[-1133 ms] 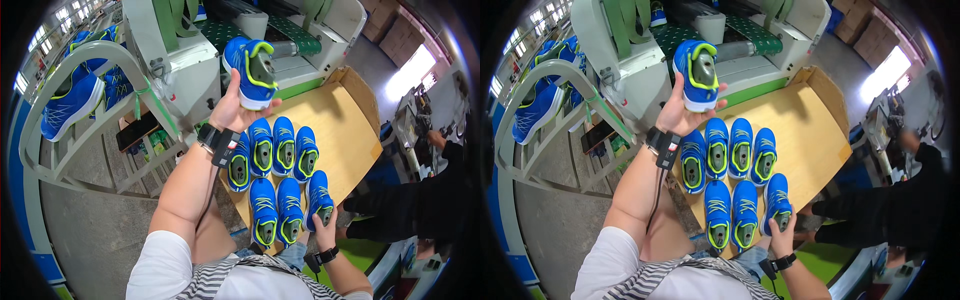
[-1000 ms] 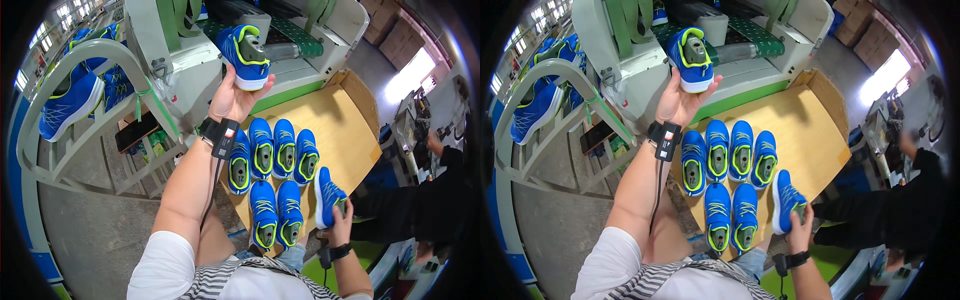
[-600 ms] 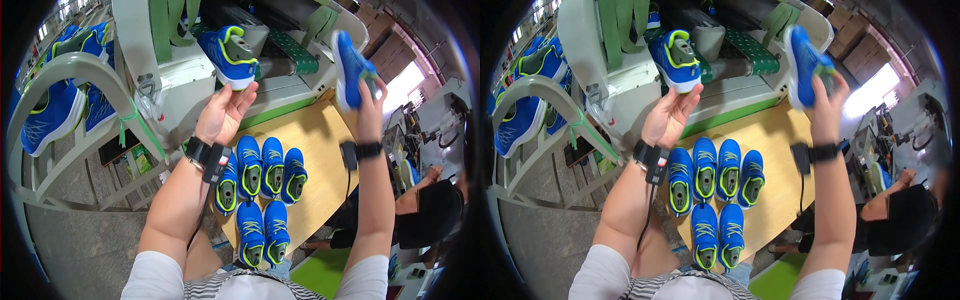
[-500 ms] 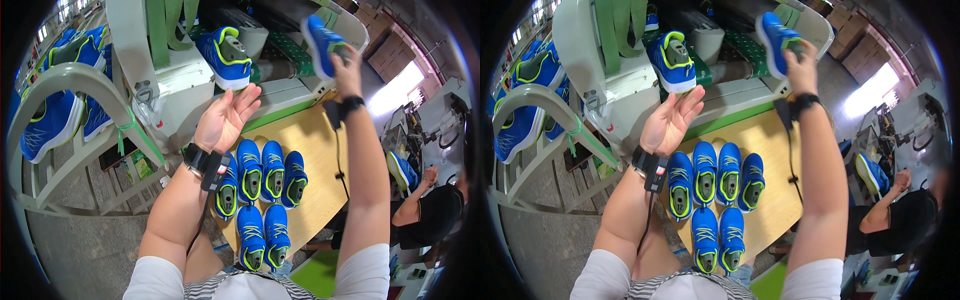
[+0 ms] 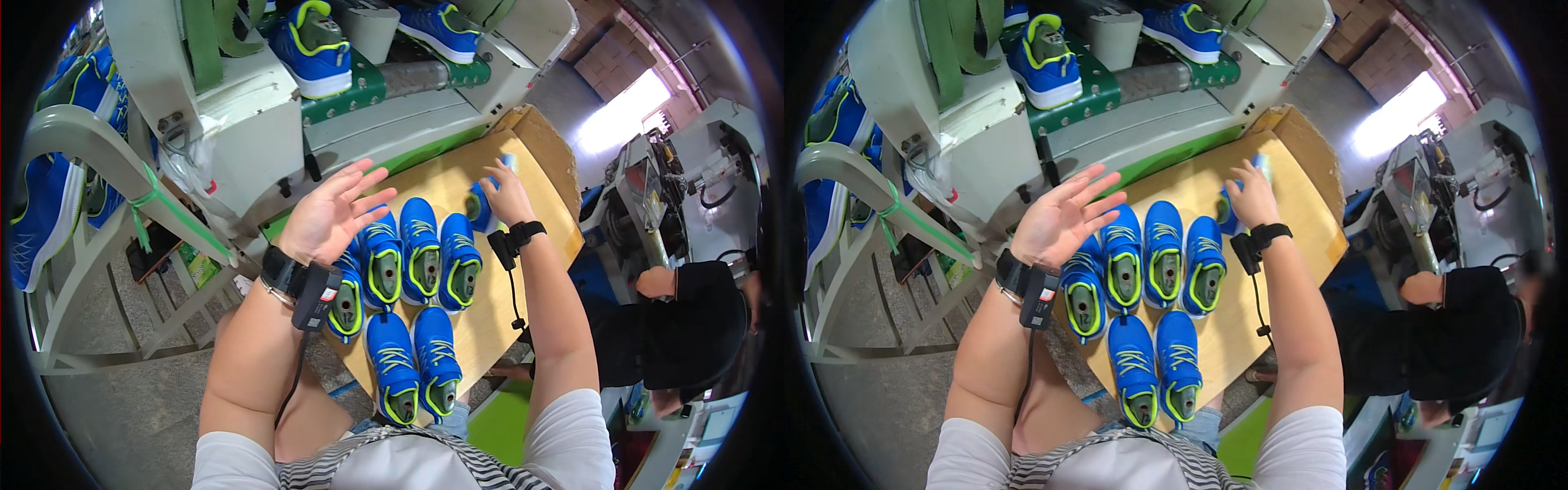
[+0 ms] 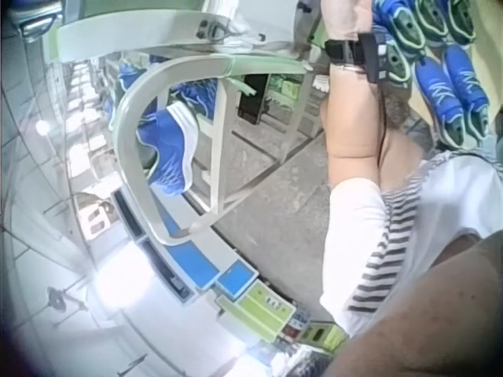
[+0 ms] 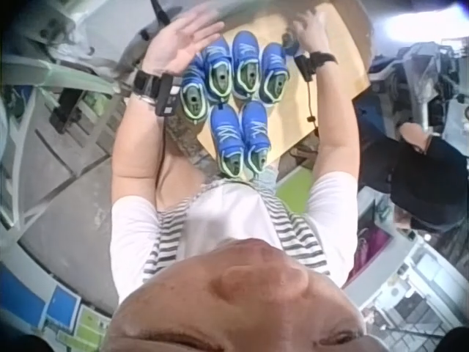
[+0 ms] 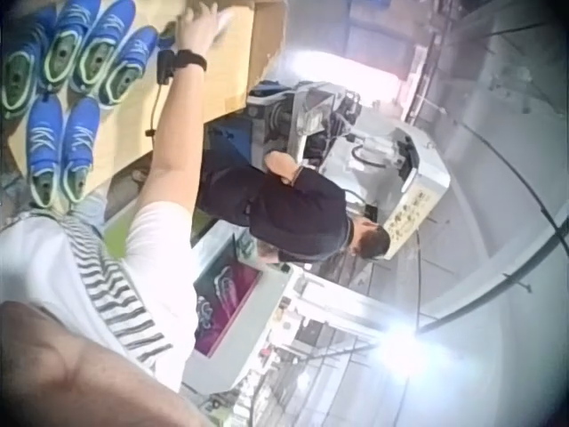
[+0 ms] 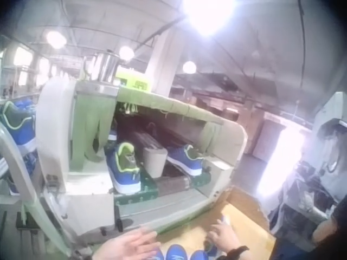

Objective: Checking and placing shoes on a conveyor belt and rack for manufacturing.

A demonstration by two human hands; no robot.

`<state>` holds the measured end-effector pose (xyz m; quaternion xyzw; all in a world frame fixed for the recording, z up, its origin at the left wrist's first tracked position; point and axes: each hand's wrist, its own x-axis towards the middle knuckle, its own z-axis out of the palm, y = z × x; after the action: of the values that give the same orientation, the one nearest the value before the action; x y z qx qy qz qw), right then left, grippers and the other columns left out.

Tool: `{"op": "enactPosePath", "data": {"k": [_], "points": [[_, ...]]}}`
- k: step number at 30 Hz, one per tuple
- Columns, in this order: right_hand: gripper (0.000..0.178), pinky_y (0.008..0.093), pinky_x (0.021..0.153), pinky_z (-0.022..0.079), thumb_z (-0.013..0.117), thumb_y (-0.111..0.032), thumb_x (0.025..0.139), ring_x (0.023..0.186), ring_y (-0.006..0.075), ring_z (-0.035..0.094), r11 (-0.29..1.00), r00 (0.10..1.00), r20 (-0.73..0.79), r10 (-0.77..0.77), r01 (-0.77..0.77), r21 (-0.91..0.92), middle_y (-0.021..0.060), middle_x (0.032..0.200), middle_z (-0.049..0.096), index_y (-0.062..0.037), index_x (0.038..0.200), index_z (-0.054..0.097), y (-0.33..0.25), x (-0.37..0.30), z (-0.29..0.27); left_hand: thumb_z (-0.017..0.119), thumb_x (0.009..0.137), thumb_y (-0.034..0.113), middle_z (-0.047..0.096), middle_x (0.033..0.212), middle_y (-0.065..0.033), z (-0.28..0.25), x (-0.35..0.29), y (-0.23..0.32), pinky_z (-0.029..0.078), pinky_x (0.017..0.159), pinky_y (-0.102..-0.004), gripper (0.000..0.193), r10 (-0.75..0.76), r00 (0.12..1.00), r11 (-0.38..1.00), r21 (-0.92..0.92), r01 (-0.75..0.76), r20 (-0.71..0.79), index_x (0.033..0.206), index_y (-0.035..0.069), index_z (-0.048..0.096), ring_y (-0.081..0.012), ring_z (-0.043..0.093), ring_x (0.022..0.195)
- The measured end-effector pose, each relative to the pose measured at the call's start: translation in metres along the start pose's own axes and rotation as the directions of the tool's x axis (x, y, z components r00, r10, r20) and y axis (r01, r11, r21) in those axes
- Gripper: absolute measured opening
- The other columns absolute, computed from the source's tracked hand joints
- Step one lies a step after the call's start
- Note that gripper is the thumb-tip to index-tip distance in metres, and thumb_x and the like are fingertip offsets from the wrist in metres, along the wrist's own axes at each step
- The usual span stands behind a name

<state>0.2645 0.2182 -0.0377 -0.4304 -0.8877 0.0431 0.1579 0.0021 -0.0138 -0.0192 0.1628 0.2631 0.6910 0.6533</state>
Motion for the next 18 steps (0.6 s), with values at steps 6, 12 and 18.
{"op": "enactPosePath", "data": {"k": [6,12,18], "points": [[0.071,0.0432,0.104,0.038,0.058,-0.036,0.090,0.126,0.0412,0.045,0.982,0.977,0.115,0.177,-0.184,0.052,0.0222,0.136,0.050,-0.0125,0.150,0.025,0.062,-0.051,0.028,0.049,0.098,0.022,0.044,0.142,-0.0180,-0.004,-0.003,-0.004,0.046,0.099,-0.0397,0.048,-0.003,1.000,0.998,0.057,0.005,-0.022,0.140,0.001,0.037,-0.0315,0.054,0.119],[0.097,0.0427,0.109,0.031,0.062,-0.055,0.084,0.134,0.0394,0.034,0.931,0.930,-0.048,0.364,-0.363,0.029,0.0303,0.141,0.038,0.0060,0.146,0.020,0.113,-0.054,0.021,0.049,0.098,0.022,0.044,0.141,-0.0174,-0.002,0.005,-0.007,0.047,0.098,-0.0389,0.047,-0.010,1.000,0.997,0.075,0.011,-0.020,0.139,0.001,0.039,-0.0305,0.055,0.118],[0.105,0.0390,0.106,0.038,0.082,-0.040,0.069,0.127,0.0368,0.047,0.849,0.881,-0.074,0.467,-0.424,0.316,0.0299,0.134,0.047,0.0075,0.143,0.024,0.126,-0.032,0.039,0.050,0.098,0.023,0.047,0.140,-0.0143,0.001,-0.001,-0.012,0.047,0.096,-0.0367,0.044,-0.059,0.998,0.992,0.116,0.058,0.004,0.137,0.004,0.043,-0.0267,0.055,0.117]]}}
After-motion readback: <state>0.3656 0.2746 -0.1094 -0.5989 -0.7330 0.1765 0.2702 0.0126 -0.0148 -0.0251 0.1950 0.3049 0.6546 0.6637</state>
